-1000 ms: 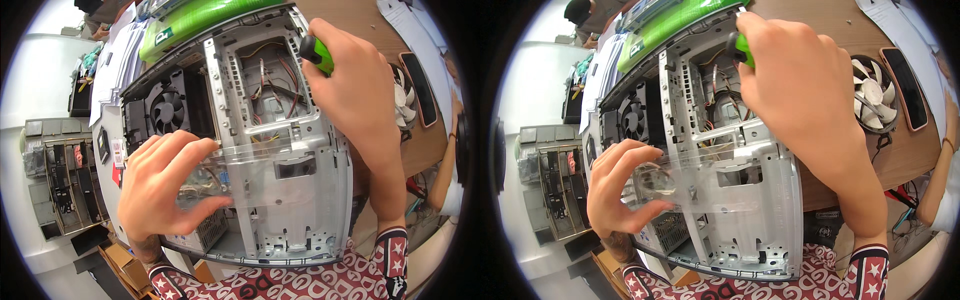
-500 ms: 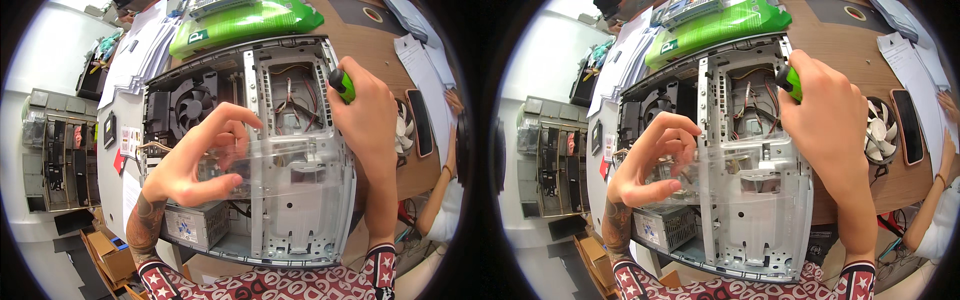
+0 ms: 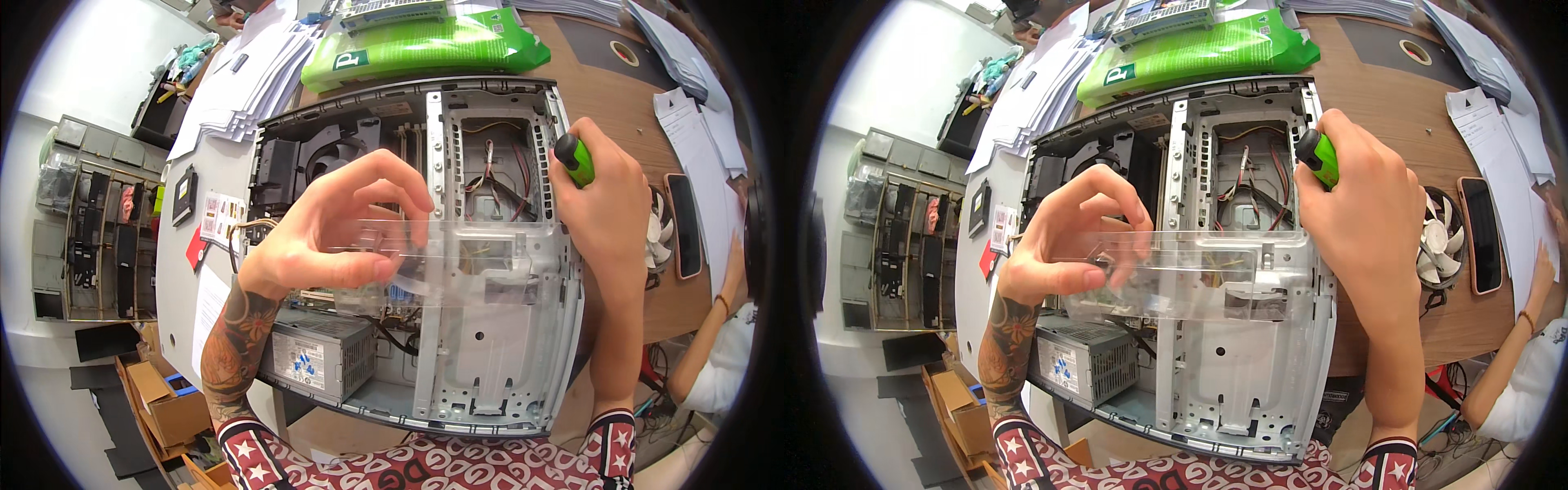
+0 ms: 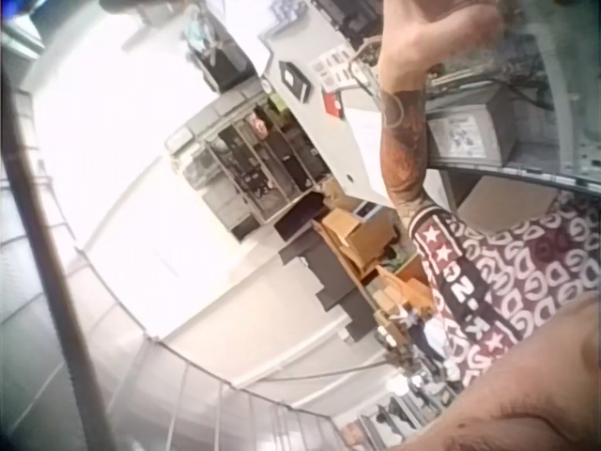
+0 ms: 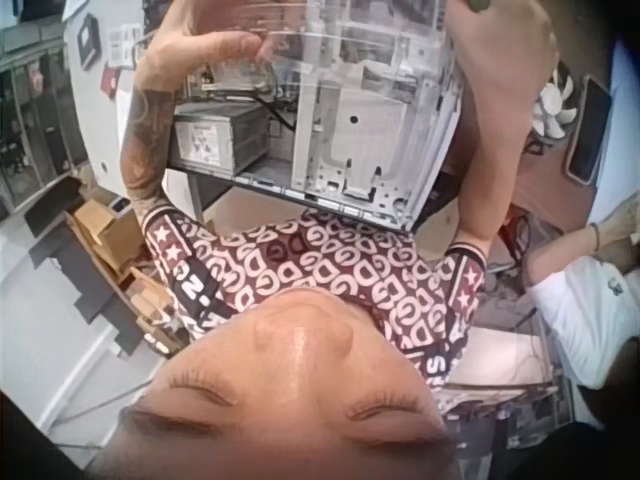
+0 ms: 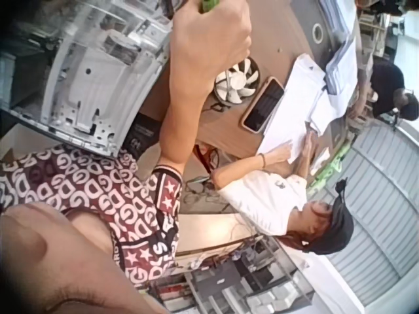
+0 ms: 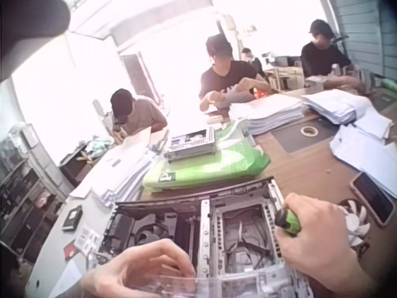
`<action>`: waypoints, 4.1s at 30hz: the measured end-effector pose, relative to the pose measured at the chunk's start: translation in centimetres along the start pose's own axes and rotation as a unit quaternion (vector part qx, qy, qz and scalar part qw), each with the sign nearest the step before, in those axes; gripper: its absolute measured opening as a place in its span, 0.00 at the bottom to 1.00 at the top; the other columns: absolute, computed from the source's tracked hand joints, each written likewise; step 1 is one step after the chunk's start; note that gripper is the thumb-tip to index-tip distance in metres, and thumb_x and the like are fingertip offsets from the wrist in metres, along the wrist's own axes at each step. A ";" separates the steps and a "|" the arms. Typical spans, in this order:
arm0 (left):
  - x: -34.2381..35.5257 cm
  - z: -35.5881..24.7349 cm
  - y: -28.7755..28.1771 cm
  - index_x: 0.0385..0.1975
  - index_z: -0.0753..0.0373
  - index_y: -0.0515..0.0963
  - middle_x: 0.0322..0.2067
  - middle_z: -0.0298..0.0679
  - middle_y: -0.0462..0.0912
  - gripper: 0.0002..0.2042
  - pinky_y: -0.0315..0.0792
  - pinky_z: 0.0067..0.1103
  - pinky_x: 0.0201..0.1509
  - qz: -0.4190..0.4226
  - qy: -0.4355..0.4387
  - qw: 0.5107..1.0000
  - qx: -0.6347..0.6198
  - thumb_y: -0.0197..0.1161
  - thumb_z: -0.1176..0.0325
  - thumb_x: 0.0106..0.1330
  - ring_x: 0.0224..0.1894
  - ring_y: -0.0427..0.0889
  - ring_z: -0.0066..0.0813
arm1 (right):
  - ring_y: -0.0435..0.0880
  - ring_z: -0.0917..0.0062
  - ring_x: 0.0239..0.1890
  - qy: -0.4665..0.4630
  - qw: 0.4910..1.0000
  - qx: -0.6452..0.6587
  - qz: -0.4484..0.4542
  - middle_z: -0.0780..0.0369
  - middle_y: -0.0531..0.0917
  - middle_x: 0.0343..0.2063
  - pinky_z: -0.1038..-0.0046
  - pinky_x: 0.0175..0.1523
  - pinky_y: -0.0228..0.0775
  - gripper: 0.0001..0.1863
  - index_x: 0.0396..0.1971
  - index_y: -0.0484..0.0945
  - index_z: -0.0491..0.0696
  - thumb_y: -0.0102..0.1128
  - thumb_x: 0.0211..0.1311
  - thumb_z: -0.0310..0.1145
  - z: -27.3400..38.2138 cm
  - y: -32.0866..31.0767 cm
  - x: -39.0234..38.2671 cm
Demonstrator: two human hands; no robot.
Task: The person unscrews and removes a plastic air guide from inside a computer chassis using a screwdriver by hand.
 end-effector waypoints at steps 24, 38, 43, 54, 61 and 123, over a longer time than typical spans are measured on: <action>0.4 0.4 -0.6 0.52 0.61 0.62 0.39 0.42 0.70 0.29 0.76 0.30 0.41 -0.122 0.122 0.983 -0.055 0.67 0.74 0.48 0.35 0.80 0.37 | 0.80 0.56 0.31 0.012 1.000 -0.009 0.023 0.57 0.81 0.27 0.61 0.34 0.70 0.11 0.30 0.71 0.46 0.63 0.48 0.29 0.1 -0.2 0.0; 1.2 1.2 -0.2 0.65 0.72 0.55 0.40 0.38 0.69 0.32 0.71 0.27 0.49 -0.162 0.222 0.956 -0.102 0.59 0.71 0.61 0.41 0.73 0.25 | 0.79 0.65 0.21 -0.031 0.994 -0.040 -0.098 0.60 0.79 0.21 0.68 0.26 0.68 0.12 0.27 0.71 0.46 0.66 0.53 0.34 1.6 -2.2 -0.4; 0.7 1.2 -0.2 0.66 0.72 0.54 0.39 0.32 0.67 0.33 0.69 0.22 0.49 -0.131 0.242 0.957 -0.094 0.60 0.64 0.65 0.44 0.70 0.20 | 0.75 0.78 0.18 -0.113 0.967 0.227 0.002 0.60 0.77 0.17 0.75 0.25 0.65 0.11 0.27 0.78 0.44 0.71 0.49 0.33 6.2 -5.8 0.1; 0.3 1.1 1.7 0.64 0.62 0.51 0.39 0.37 0.67 0.28 0.68 0.22 0.46 -0.043 0.268 0.962 0.006 0.55 0.61 0.70 0.42 0.69 0.21 | 0.73 0.85 0.24 -0.145 0.877 0.379 0.256 0.66 0.77 0.19 0.78 0.33 0.68 0.07 0.26 0.78 0.41 0.65 0.50 0.29 6.8 -2.7 2.8; -0.2 1.4 2.4 0.61 0.59 0.47 0.40 0.37 0.67 0.25 0.65 0.19 0.47 -0.040 0.252 0.966 0.047 0.53 0.65 0.71 0.41 0.67 0.20 | 0.72 0.83 0.21 -0.086 0.899 0.330 0.274 0.62 0.76 0.16 0.76 0.29 0.67 0.09 0.24 0.77 0.41 0.65 0.46 0.31 7.0 -2.5 2.9; -5.6 0.2 12.8 0.30 0.58 0.71 0.39 0.37 0.76 0.06 0.71 0.33 0.55 -0.002 0.248 0.668 0.702 0.60 0.72 0.54 0.52 0.76 0.37 | 0.50 0.86 0.06 -0.133 0.560 0.802 0.160 0.69 0.59 0.10 0.81 0.14 0.41 0.14 0.20 0.59 0.51 0.40 0.69 0.33 1.9 -12.9 4.8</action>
Point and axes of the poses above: each hand's wrist, its own x-axis towards the middle knuckle, its own y-axis out of the palm, z = x × y, the point moved 1 cm from there along x, towards the middle knuckle
